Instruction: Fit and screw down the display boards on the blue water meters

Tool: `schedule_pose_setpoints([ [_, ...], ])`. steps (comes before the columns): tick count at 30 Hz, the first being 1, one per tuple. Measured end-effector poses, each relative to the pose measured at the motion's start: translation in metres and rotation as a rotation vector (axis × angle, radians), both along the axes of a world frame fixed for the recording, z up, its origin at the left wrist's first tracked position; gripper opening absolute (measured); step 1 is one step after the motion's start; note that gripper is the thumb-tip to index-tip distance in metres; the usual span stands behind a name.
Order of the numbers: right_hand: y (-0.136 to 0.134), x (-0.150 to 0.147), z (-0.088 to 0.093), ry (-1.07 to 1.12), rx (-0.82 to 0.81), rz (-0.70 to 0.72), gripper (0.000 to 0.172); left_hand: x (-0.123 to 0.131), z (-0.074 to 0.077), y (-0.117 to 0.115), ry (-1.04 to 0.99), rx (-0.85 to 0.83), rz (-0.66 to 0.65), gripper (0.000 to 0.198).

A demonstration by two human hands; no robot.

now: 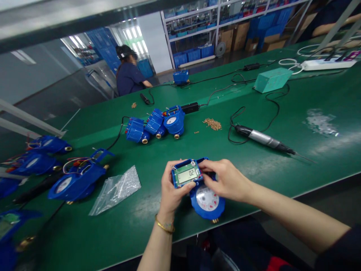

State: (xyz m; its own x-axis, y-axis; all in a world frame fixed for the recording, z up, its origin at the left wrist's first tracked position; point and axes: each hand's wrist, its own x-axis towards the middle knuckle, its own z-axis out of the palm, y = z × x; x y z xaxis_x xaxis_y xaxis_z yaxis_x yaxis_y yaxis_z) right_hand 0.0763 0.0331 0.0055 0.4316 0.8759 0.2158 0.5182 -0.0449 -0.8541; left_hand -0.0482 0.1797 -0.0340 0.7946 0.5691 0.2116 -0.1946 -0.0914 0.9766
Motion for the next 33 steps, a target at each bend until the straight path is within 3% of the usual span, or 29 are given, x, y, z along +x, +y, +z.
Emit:
schedule_pose_setpoints([
  [5, 0.000, -0.008, -0.008, -0.290, -0.078, -0.105, 0.019, -0.001, 0.001, -0.001, 0.007, 0.010, 0.003, 0.058],
  [10, 0.002, -0.011, -0.017, -0.342, -0.068, -0.145, 0.005, -0.003, 0.002, -0.002, 0.002, 0.007, -0.033, 0.059],
  [14, -0.005, -0.014, -0.020, -0.347, -0.001, -0.107, 0.010, -0.005, 0.000, -0.005, -0.037, 0.032, -0.088, 0.056],
  [17, -0.009, -0.018, -0.020, -0.370, 0.044, -0.135, 0.012, -0.006, -0.004, -0.006, -0.051, 0.107, -0.084, 0.057],
  [20, -0.010, -0.023, -0.019, -0.412, 0.041, -0.262, 0.012, -0.005, -0.007, -0.003, -0.048, 0.262, -0.021, 0.056],
  [27, -0.010, -0.032, -0.030, -0.302, 0.020, -0.386, 0.020, 0.000, -0.004, 0.004, 0.007, 0.459, -0.009, 0.060],
  [33, -0.012, -0.034, -0.050, -0.063, 0.051, -0.372, 0.040, 0.010, -0.003, -0.004, -0.010, 0.370, -0.031, 0.062],
])
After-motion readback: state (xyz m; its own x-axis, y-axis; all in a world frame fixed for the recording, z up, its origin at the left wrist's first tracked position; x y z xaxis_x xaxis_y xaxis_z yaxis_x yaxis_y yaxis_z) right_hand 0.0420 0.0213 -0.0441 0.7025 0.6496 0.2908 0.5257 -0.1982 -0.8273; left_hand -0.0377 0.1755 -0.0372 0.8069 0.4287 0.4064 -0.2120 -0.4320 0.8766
